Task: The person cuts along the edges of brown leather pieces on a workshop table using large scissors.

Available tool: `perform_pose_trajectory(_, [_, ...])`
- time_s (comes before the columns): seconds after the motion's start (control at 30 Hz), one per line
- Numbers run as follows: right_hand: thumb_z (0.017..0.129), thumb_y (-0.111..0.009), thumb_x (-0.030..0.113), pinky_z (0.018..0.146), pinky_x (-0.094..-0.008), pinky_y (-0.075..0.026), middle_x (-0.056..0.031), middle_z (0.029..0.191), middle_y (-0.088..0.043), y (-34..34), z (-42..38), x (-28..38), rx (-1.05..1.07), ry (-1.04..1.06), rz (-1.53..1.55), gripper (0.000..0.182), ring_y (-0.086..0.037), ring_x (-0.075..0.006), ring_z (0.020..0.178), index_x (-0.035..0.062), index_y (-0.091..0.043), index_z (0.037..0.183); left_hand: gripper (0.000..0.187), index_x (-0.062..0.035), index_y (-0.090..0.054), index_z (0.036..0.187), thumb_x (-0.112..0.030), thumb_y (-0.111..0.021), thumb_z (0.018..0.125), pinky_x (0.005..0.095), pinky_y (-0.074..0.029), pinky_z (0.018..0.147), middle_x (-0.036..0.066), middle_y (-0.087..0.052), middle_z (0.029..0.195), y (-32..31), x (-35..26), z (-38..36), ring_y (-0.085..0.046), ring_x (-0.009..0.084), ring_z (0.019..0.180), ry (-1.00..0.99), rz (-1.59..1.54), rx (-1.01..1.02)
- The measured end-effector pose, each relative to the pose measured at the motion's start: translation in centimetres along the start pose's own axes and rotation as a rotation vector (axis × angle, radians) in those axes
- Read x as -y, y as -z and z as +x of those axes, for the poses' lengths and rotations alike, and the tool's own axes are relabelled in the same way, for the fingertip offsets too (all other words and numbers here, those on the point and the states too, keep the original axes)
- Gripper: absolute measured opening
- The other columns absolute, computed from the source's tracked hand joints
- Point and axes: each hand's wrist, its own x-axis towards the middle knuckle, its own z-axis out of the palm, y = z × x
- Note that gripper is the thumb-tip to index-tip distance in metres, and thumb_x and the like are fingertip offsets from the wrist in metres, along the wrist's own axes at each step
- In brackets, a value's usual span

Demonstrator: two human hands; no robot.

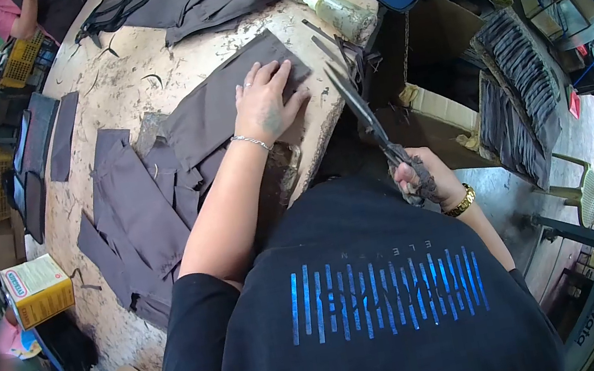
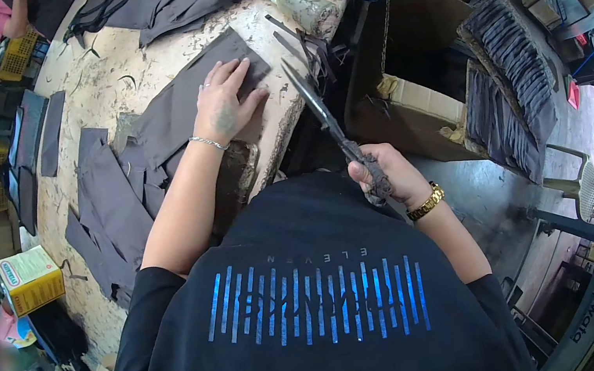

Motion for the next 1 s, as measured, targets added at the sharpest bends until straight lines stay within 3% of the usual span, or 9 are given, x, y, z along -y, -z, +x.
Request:
perform_pose_trajectory(0.03, [0.066, -0.063, 0.059, 0.044, -0.0168, -0.035, 0.004, 0.056, -0.046, 0.1, 0.0, -0.5, 0.016, -0.036, 0.016, 0.054, -0.044, -0.003, 0.049, 0.0068, -0.05, 0.069, 0.03, -0.0082, -0.06, 0.102, -0.022, -0.062, 0.075, 0.0405, -0.04, 0.086, 0.011, -0.053, 0.111, 0.1, -0.5, -0.1, -0.047, 0.03, 0.108, -0.014, 0.126, 0.034])
perform_pose_trajectory(0.13, [0.067, -0.063, 0.059, 0.044, -0.0173, -0.035, 0.004, 0.056, -0.046, -0.1, -0.2, -0.6, -0.002, -0.073, -0.012, 0.053, -0.044, -0.0033, 0.049, 0.0068, -0.05, 0.07, 0.032, -0.012, -0.059, 0.105, -0.026, -0.062, 0.075, 0.0458, -0.037, 0.089, 0.008, -0.05, 0.117, 0.2, 0.8, -0.1, -0.041, 0.0294, 0.115, -0.024, 0.02, 0.119])
perform_pose_trajectory(0.17, [0.067, -0.063, 0.059, 0.044, -0.0173, -0.035, 0.004, 0.056, -0.046, -0.1, -0.1, -0.6, 0.002, -0.077, -0.01, 0.053, -0.044, -0.0033, 0.049, 0.0068, -0.05, 0.07, 0.027, -0.0121, -0.061, 0.099, -0.024, -0.062, 0.075, 0.0452, -0.037, 0.089, 0.008, -0.053, 0.112, 0.5, 0.5, -0.2, -0.044, 0.0278, 0.112, -0.045, 0.126, 0.121])
perform_pose_trajectory(0.37, [0.07, -0.063, 0.054, 0.044, -0.0177, -0.035, 0.0041, 0.056, -0.047, -0.4, 1.0, -0.1, 0.009, -0.084, -0.057, 0.049, -0.044, -0.0034, 0.049, 0.0064, -0.051, 0.07, 0.014, -0.0081, -0.062, 0.087, -0.013, -0.06, 0.074, 0.0371, -0.044, 0.08, 0.006, -0.059, 0.096, -1.2, 1.5, 0.0, -0.054, 0.0254, 0.098, -0.221, 0.03, -0.012])
perform_pose_trajectory(0.5, [0.073, -0.062, 0.052, 0.044, -0.0187, -0.035, 0.0043, 0.056, -0.046, -0.7, 1.5, 0.3, 0.008, -0.058, -0.096, 0.047, -0.044, -0.0034, 0.049, 0.0061, -0.052, 0.069, 0.011, -0.0113, -0.061, 0.083, -0.017, -0.056, 0.075, 0.0384, -0.044, 0.08, 0.002, -0.057, 0.096, -2.0, 2.0, 0.3, -0.051, 0.0217, 0.101, -0.165, -0.012, -0.005])
perform_pose_trajectory(0.57, [0.074, -0.061, 0.051, 0.043, -0.0192, -0.035, 0.0043, 0.055, -0.046, -0.8, 1.7, 0.6, 0.012, -0.049, -0.104, 0.047, -0.044, -0.0035, 0.048, 0.006, -0.052, 0.068, 0.007, -0.0064, -0.059, 0.078, -0.009, -0.059, 0.073, 0.0358, -0.046, 0.075, 0.005, -0.059, 0.09, -1.7, 1.5, 0.4, -0.055, 0.0251, 0.093, -0.19, -0.02, -0.039])
perform_pose_trajectory(0.77, [0.074, -0.061, 0.051, 0.044, -0.0206, -0.035, 0.0041, 0.053, -0.045, -1.1, 3.1, 0.9, -0.021, -0.041, -0.169, 0.047, -0.042, -0.0042, 0.048, 0.0055, -0.052, 0.064, 0.009, -0.0073, -0.059, 0.082, -0.008, -0.059, 0.073, 0.0344, -0.045, 0.076, 0.005, -0.058, 0.092, -1.2, 1.1, 0.0, -0.054, 0.0246, 0.095, -0.334, 0.002, -0.074])
perform_pose_trajectory(1.0, [0.075, -0.06, 0.051, 0.044, -0.0213, -0.035, 0.0036, 0.052, -0.045, -1.5, 3.6, 0.7, -0.058, -0.016, -0.167, 0.048, -0.042, -0.0046, 0.048, 0.0051, -0.051, 0.062, 0.009, -0.0062, -0.059, 0.083, -0.009, -0.058, 0.074, 0.0349, -0.046, 0.076, 0.007, -0.058, 0.092, -1.2, 1.2, 0.0, -0.054, 0.0252, 0.095, -0.33, -0.041, -0.051])
